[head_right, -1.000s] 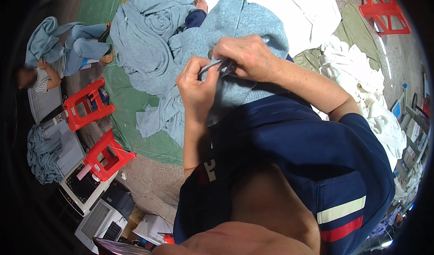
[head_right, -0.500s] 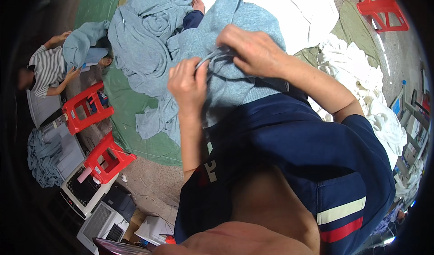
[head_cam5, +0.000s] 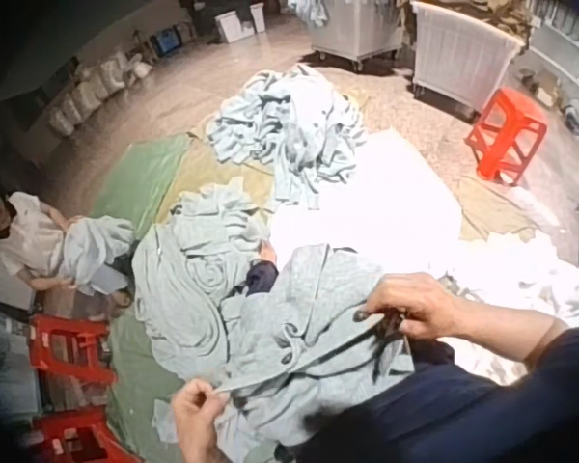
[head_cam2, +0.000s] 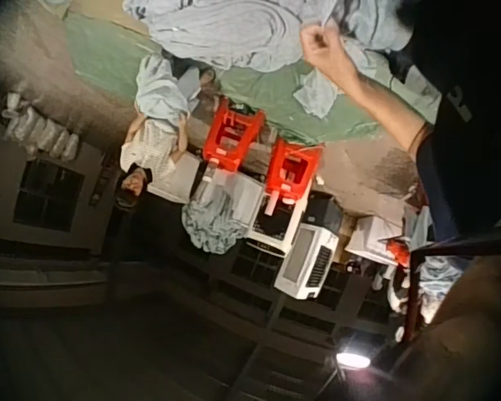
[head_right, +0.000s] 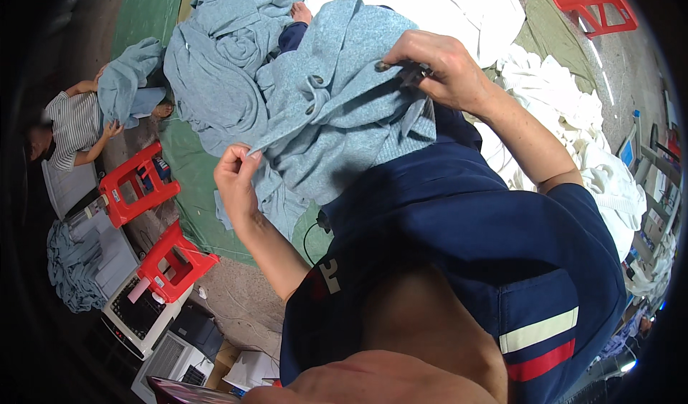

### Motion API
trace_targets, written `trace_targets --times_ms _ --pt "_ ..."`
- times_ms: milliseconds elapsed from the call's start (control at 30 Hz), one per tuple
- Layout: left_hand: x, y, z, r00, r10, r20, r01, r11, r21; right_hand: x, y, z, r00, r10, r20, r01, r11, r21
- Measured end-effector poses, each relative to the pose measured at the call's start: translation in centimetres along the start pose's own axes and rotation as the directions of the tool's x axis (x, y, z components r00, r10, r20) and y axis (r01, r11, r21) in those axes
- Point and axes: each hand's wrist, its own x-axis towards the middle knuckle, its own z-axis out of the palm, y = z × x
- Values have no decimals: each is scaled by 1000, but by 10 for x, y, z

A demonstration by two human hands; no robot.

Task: Buttoning and inspecting light blue shirts in a textile workshop.

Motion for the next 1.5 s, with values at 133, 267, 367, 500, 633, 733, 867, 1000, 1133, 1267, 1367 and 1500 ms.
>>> trace_targets --times_ms 133,267,367,500,633,733,867,1000,1133,1267,1367,1500 --pt "-11 39 36 991 93 98 -61 954 -293 17 -20 1 950 -307 -52 307 952 -10" --pt "-10 61 68 964 125 233 -27 924 -382 32 -46 23 853 -507 -121 516 854 61" --pt "-6 56 75 959 140 248 -39 927 -374 41 -52 36 845 -514 -151 525 850 44" --pt "-9 53 84 966 227 122 -188 944 -271 40 -49 48 876 -462 -142 476 875 90" --pt "-13 42 87 939 330 94 -313 937 -154 36 -45 58 929 -364 -69 370 913 172" --pt "-15 38 88 919 393 37 -384 912 -145 40 -47 66 970 -242 -26 237 916 323" --pt "-17 36 78 903 427 50 -423 904 -67 46 -58 70 975 131 179 -217 722 657" --pt "-17 33 75 849 507 151 -515 857 20 48 -56 75 946 105 308 -258 818 513" --pt "-21 44 81 956 290 42 -290 957 -6 45 -55 79 988 37 150 -103 879 466" --pt "-18 39 79 900 419 122 -435 844 315 41 -52 80 997 4 71 -31 919 392" --pt "-23 44 79 893 427 142 -444 787 429 38 -52 81 999 -1 52 -18 933 358" --pt "-22 38 82 908 415 56 -392 795 463 39 -51 80 999 -40 -13 42 948 317"
